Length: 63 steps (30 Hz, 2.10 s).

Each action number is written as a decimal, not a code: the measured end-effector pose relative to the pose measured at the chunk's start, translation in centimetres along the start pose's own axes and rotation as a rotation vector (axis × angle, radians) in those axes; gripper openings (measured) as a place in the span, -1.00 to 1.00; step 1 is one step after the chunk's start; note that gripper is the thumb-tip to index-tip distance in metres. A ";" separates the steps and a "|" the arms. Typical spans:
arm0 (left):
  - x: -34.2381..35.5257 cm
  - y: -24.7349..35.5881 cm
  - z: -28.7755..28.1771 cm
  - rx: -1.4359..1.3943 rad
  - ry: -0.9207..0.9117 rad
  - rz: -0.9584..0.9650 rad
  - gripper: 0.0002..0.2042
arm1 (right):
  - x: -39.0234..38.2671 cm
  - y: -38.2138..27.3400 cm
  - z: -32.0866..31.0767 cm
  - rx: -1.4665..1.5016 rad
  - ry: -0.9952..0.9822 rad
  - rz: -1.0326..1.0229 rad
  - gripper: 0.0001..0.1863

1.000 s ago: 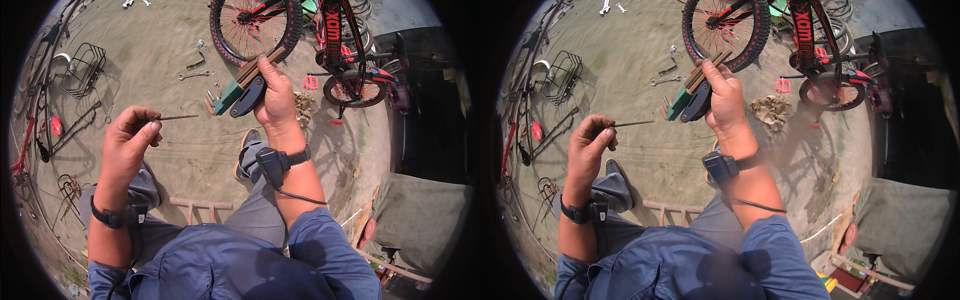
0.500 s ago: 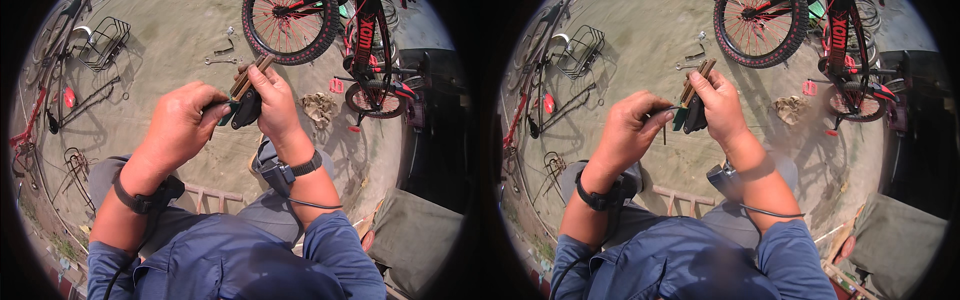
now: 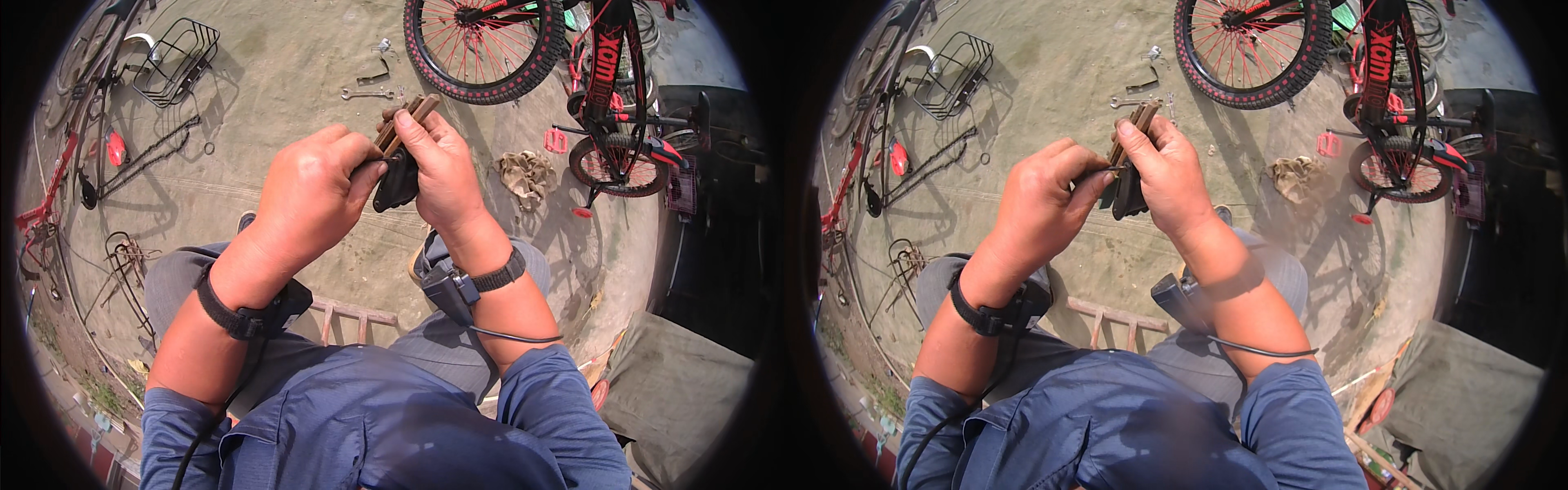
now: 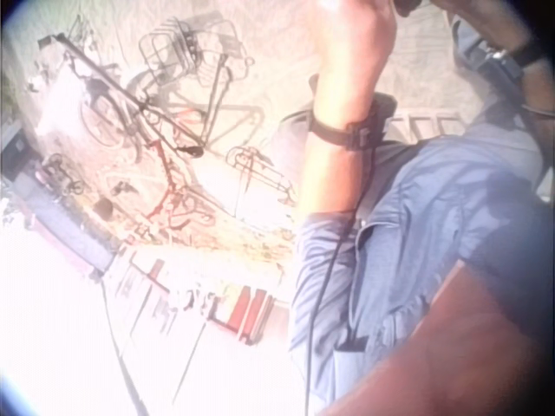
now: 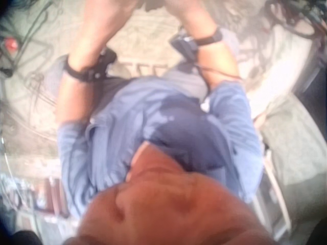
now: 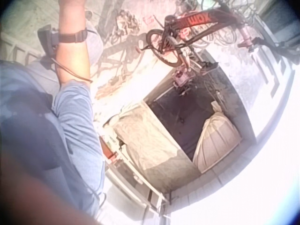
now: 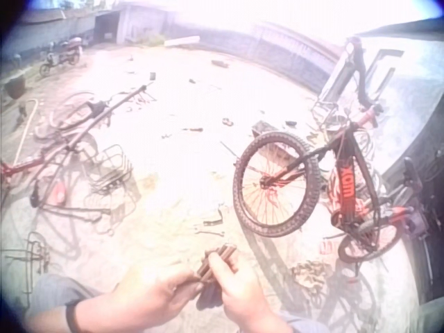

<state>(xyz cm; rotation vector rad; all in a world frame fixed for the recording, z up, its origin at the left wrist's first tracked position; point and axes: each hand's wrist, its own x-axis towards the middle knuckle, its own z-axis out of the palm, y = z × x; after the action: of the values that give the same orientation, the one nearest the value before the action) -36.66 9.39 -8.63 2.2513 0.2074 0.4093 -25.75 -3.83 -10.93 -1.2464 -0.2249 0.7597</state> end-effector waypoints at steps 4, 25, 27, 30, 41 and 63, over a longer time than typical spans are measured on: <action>0.0 0.0 0.1 0.058 0.022 0.053 -0.89 | 0.0 0.2 0.0 -0.014 -0.006 0.001 -0.76; -0.2 -0.4 0.6 0.008 0.008 0.051 -0.88 | 0.0 0.4 -0.3 -0.120 -0.022 -0.017 -0.72; -0.3 -0.3 0.8 0.003 0.010 0.034 -0.88 | 0.0 0.5 -0.3 -0.133 -0.021 -0.019 -0.72; -0.4 -0.3 0.9 -0.054 -0.009 -0.013 -0.88 | 0.1 0.6 -0.2 -0.157 -0.017 -0.030 -0.72; -0.5 -0.1 1.1 -0.342 -0.080 -0.249 -0.85 | -0.3 0.3 0.1 -0.134 0.024 -0.038 -0.74; -1.2 -2.8 1.0 -0.586 -0.228 -0.464 -0.60 | 1.1 -1.5 -2.8 0.274 -0.066 0.154 -0.56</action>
<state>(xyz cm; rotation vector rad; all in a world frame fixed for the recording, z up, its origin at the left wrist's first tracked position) -37.46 10.15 -11.58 1.5920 0.4189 -0.0410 -22.82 -5.46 -10.81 -0.9870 -0.0752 0.9326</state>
